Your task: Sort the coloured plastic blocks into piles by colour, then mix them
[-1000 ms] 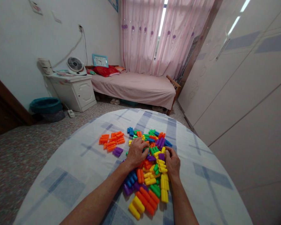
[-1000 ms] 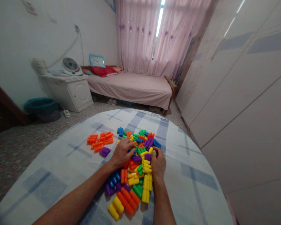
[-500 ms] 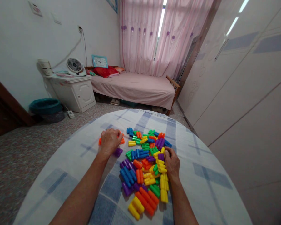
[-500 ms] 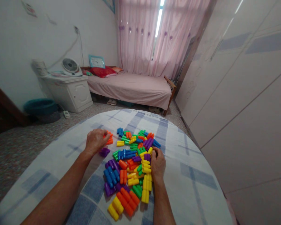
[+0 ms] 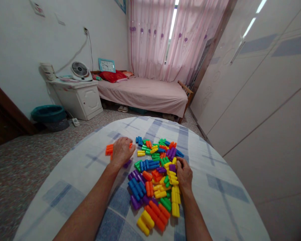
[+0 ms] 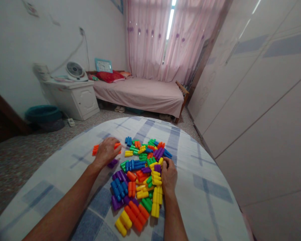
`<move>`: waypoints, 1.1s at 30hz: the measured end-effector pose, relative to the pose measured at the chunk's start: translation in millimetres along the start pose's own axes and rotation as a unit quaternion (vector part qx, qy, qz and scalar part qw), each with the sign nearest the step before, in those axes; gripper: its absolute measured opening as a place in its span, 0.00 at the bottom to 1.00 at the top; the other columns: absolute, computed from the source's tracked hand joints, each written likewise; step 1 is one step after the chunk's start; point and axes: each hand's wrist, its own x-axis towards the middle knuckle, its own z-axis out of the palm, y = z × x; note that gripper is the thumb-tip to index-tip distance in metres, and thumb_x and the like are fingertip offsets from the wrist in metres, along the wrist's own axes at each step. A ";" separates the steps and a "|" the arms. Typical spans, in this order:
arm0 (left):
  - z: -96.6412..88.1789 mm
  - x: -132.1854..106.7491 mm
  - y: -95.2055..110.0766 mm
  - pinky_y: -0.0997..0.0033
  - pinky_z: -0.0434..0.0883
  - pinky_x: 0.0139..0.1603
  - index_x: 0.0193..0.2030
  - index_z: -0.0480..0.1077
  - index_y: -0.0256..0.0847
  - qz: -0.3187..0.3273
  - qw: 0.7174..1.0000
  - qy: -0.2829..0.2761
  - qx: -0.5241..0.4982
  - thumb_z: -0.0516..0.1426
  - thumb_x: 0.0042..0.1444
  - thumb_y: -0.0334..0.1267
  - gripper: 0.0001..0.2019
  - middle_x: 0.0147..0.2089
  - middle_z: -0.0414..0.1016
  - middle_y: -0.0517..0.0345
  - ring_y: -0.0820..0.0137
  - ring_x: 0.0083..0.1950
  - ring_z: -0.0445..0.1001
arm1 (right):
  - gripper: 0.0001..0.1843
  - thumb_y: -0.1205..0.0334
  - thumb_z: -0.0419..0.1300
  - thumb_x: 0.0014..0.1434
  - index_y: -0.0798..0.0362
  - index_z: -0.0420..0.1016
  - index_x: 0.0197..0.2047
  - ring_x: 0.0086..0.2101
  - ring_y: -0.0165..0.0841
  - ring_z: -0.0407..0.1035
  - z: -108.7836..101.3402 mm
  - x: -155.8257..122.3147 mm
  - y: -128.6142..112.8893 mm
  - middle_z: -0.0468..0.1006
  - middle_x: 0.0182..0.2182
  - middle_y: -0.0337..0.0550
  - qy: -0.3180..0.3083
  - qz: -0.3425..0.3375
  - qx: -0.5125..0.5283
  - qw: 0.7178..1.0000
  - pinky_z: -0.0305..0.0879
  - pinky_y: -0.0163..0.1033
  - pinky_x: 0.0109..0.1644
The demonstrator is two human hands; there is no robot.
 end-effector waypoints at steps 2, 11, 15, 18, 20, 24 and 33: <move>9.8 -1.5 10.1 0.62 0.65 0.56 0.42 0.73 0.38 0.049 0.996 0.021 -0.067 0.52 0.56 0.39 0.11 0.47 0.73 0.48 0.61 0.52 0.68 | 0.21 0.50 0.46 0.55 0.50 0.74 0.42 0.40 0.38 0.70 0.3 0.1 0.5 0.77 0.40 0.44 0.003 -0.002 0.000 1.000 0.62 0.41 0.46; 36.1 -17.1 41.7 0.56 0.64 0.60 0.47 0.72 0.39 0.142 0.973 -0.013 -0.180 0.55 0.55 0.34 0.12 0.50 0.72 0.49 0.61 0.56 0.67 | 0.22 0.50 0.45 0.55 0.51 0.74 0.43 0.41 0.38 0.69 2.1 1.5 4.2 0.77 0.41 0.44 -0.001 -0.004 0.003 1.000 0.61 0.41 0.46; 34.3 -17.8 44.4 0.59 0.65 0.60 0.47 0.71 0.38 0.121 0.968 -0.032 -0.219 0.55 0.56 0.35 0.12 0.51 0.71 0.48 0.62 0.56 0.68 | 0.21 0.50 0.46 0.56 0.50 0.74 0.42 0.40 0.37 0.69 1.9 1.3 3.2 0.77 0.40 0.43 -0.002 0.000 0.009 1.000 0.61 0.40 0.46; 35.1 -19.8 46.1 0.61 0.67 0.58 0.49 0.71 0.38 0.111 0.962 -0.054 -0.245 0.54 0.57 0.36 0.13 0.53 0.70 0.48 0.63 0.56 0.68 | 0.21 0.50 0.46 0.56 0.50 0.74 0.42 0.40 0.37 0.70 1.4 1.0 1.8 0.77 0.40 0.43 -0.004 0.002 0.010 1.000 0.61 0.40 0.46; 36.2 -21.1 46.8 0.61 0.66 0.59 0.49 0.70 0.38 0.108 0.962 -0.057 -0.243 0.54 0.57 0.36 0.14 0.54 0.69 0.48 0.63 0.57 0.68 | 0.21 0.51 0.45 0.56 0.50 0.74 0.42 0.41 0.37 0.69 1.4 1.0 1.4 0.77 0.41 0.43 -0.002 0.001 0.009 1.000 0.61 0.40 0.46; 34.5 -16.5 49.1 0.60 0.64 0.60 0.49 0.70 0.40 0.103 0.971 -0.055 -0.209 0.55 0.55 0.35 0.15 0.56 0.67 0.48 0.61 0.58 0.66 | 0.22 0.50 0.46 0.55 0.50 0.74 0.43 0.41 0.37 0.69 2.3 1.7 3.1 0.77 0.41 0.43 0.001 0.000 0.009 1.000 0.61 0.40 0.46; 45.2 19.2 60.0 0.60 0.64 0.57 0.52 0.68 0.39 0.085 0.986 -0.090 -0.110 0.53 0.56 0.35 0.16 0.53 0.67 0.47 0.61 0.55 0.66 | 0.22 0.50 0.45 0.56 0.51 0.73 0.43 0.41 0.38 0.70 3.7 2.7 7.3 0.77 0.41 0.44 -0.005 -0.005 0.002 1.000 0.62 0.40 0.45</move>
